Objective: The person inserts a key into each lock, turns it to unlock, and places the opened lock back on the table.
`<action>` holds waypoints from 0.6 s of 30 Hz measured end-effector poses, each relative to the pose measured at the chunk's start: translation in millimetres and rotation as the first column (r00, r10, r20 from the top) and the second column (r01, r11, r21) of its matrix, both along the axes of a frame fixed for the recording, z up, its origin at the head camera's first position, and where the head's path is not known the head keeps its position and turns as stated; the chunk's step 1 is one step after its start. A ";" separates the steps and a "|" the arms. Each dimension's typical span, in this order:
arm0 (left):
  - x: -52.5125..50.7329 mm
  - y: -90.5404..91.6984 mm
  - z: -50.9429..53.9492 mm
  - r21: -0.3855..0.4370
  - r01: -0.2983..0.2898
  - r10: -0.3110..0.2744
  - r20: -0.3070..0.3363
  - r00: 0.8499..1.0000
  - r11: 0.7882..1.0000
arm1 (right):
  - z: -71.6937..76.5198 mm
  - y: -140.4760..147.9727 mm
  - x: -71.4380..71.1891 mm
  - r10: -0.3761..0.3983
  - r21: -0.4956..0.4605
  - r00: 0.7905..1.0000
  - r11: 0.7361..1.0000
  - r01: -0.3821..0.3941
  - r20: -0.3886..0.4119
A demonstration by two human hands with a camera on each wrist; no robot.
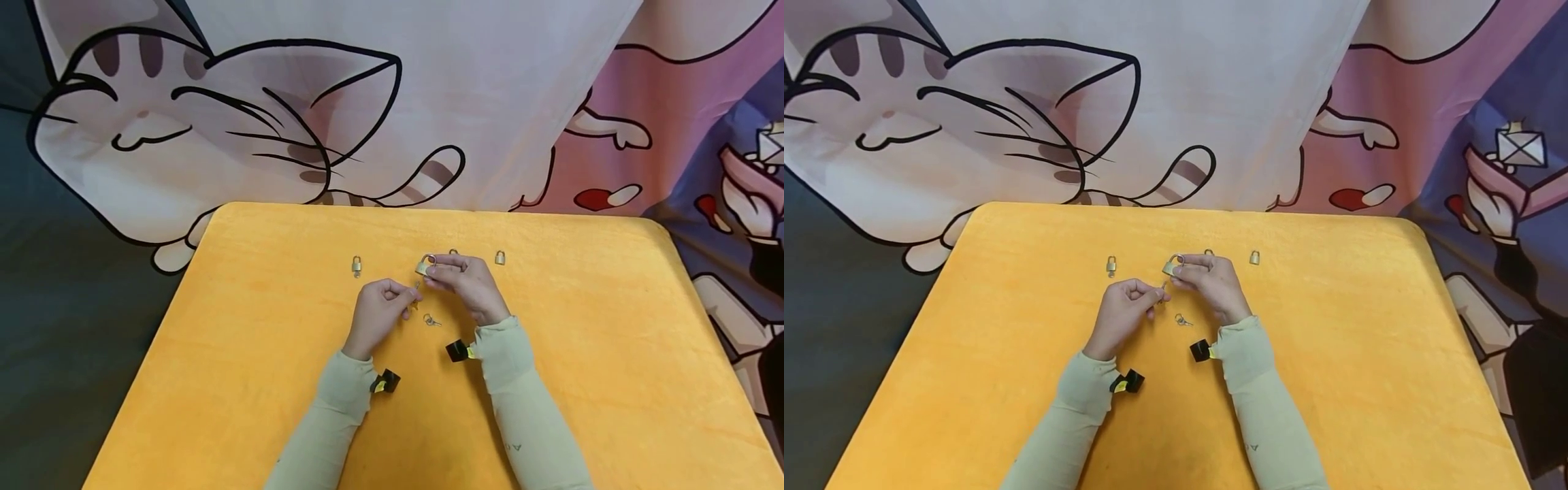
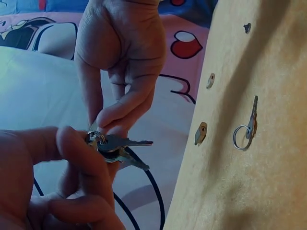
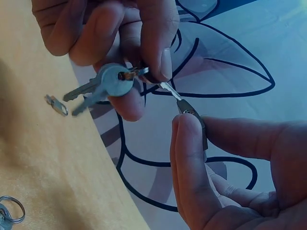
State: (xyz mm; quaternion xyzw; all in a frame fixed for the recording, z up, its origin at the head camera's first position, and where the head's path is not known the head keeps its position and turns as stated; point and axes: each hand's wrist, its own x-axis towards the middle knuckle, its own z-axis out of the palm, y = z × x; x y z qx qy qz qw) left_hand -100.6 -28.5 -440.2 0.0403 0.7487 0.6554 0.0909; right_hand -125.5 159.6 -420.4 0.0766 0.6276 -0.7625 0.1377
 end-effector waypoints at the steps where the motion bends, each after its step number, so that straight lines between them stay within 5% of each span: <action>1: 0.0 0.3 -0.3 0.005 0.000 0.000 -0.007 1.000 1.000 | -0.3 0.1 0.5 0.000 0.001 1.000 1.000 0.000 0.001; 18: 1.6 2.1 1.4 -0.115 -0.123 0.102 -0.172 0.980 0.986 | -6.1 -4.0 0.6 0.014 0.020 1.000 1.000 -0.013 -0.026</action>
